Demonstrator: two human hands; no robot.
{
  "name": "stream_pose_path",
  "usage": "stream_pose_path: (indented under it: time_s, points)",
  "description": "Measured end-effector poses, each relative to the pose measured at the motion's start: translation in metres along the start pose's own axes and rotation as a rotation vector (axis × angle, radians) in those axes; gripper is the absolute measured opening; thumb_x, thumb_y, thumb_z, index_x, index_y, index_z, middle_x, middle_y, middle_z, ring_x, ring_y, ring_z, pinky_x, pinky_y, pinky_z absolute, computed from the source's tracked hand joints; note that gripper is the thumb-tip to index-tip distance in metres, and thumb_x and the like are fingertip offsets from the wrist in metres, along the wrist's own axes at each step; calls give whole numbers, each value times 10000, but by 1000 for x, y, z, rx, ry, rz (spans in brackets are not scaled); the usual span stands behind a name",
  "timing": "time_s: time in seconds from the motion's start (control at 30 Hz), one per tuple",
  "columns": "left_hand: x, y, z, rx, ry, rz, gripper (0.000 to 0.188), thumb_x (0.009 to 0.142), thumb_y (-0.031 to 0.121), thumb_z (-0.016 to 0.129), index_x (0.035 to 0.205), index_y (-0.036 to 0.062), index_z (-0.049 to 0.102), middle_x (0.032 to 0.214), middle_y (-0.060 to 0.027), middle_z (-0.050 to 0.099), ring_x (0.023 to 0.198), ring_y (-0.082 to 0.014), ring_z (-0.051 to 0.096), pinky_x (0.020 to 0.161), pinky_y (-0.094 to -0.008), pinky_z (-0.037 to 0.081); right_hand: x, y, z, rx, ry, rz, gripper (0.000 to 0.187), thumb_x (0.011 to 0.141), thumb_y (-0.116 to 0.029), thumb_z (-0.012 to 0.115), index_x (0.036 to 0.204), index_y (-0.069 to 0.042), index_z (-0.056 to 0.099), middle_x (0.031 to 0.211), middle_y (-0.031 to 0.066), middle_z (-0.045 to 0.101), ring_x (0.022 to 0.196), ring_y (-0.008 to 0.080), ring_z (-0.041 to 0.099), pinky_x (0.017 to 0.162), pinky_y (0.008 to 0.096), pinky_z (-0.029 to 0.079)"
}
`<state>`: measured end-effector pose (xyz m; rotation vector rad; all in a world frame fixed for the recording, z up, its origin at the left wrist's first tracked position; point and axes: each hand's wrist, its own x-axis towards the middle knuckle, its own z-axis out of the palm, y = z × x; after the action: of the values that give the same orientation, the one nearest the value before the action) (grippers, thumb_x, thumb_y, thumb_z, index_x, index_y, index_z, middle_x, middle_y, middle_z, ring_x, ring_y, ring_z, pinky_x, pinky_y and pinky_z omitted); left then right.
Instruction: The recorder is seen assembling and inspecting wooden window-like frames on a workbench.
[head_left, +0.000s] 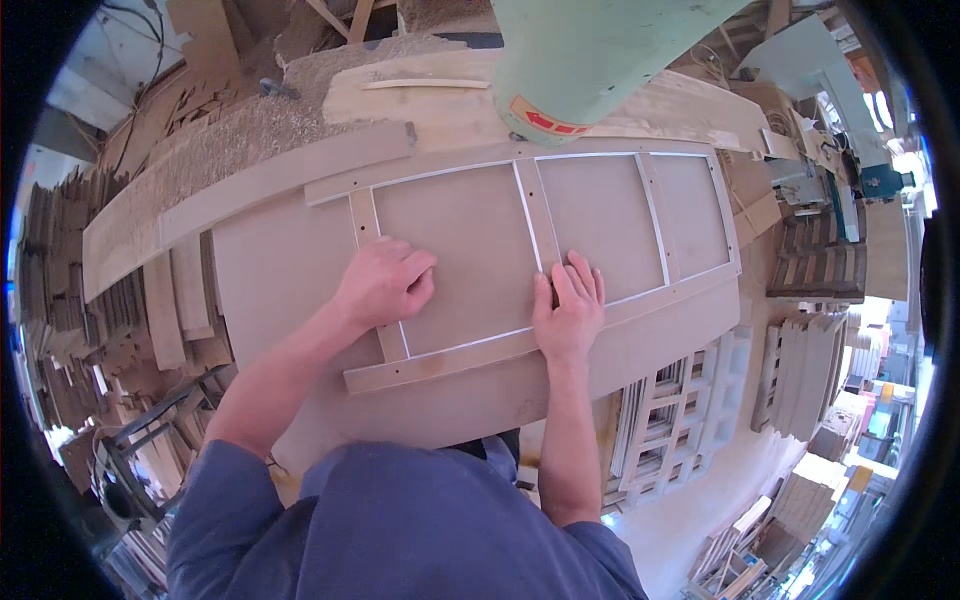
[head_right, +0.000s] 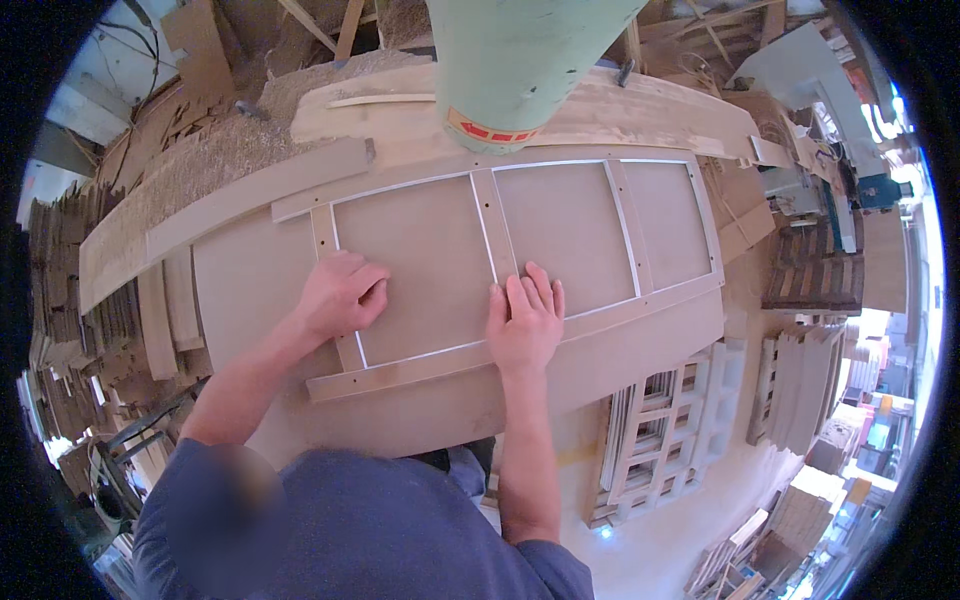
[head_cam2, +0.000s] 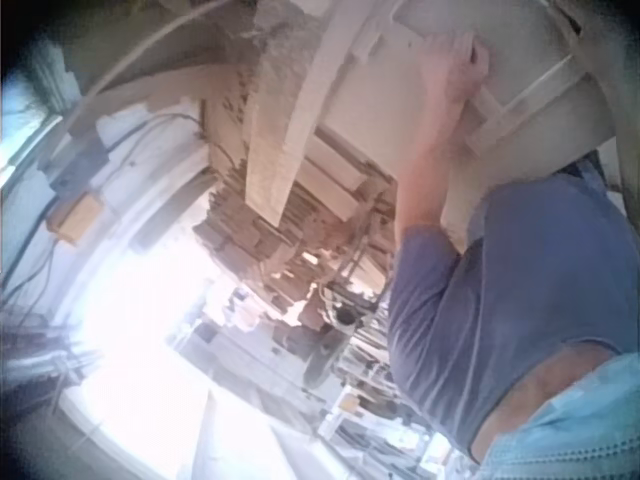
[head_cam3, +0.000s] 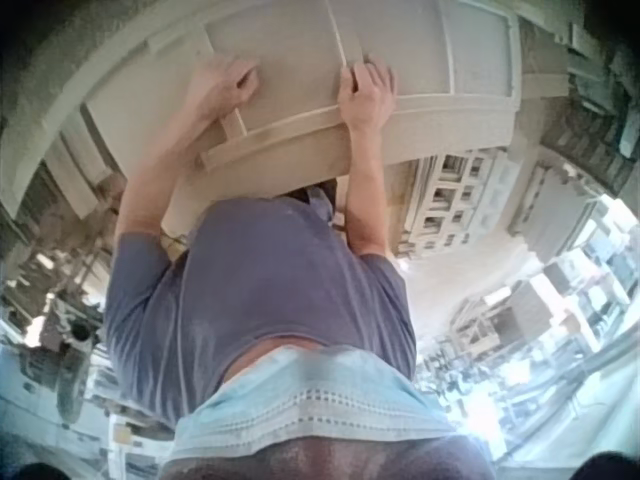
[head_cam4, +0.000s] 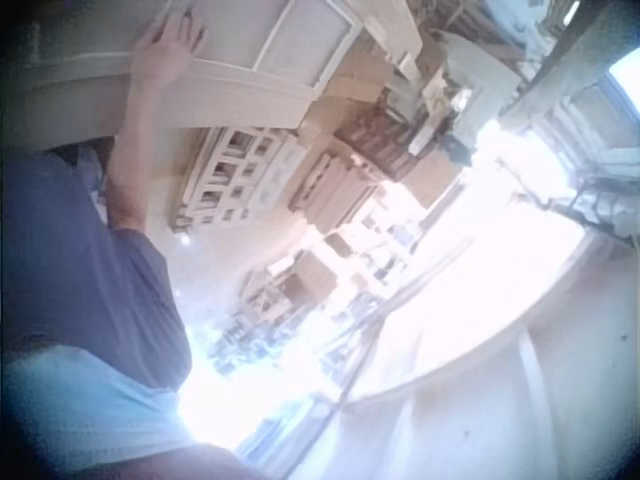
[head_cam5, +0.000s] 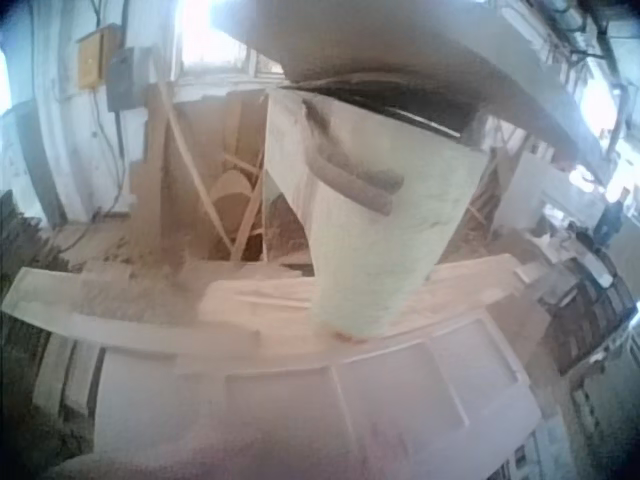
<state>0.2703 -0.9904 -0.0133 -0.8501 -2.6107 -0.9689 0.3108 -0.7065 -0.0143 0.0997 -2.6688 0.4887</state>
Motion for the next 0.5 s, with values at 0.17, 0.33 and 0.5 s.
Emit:
stream_pose_path:
  time_s: [0.17, 0.33, 0.5]
  points:
    - [-2, -3, 4, -4, 19, 6, 80, 800, 74, 682, 876, 80, 657, 700, -105, 638, 673, -316, 632, 661, -433, 507, 1, 1, 4, 13, 5, -3, 183, 921, -182, 713, 1020, -29, 725, 1040, 94, 752, 1258, 286, 627, 1120, 543, 424]
    - [-1, -6, 12, -14, 32, 31, 75, 796, 66, 681, 866, 84, 659, 699, -110, 628, 663, -323, 622, 648, -446, 499, 4, -5, -6, -11, 14, 2, 141, 915, -169, 712, 967, -38, 707, 1006, 99, 746, 1228, 292, 638, 1100, 530, 438]
    - [-4, -8, 16, -78, -1, 22, 39, 816, 92, 650, 855, 86, 646, 705, -134, 633, 690, -347, 631, 675, -466, 517, 1, 4, 3, -50, 35, -35, 119, 911, -165, 713, 926, -50, 686, 951, 89, 728, 1199, 289, 649, 1080, 525, 450]
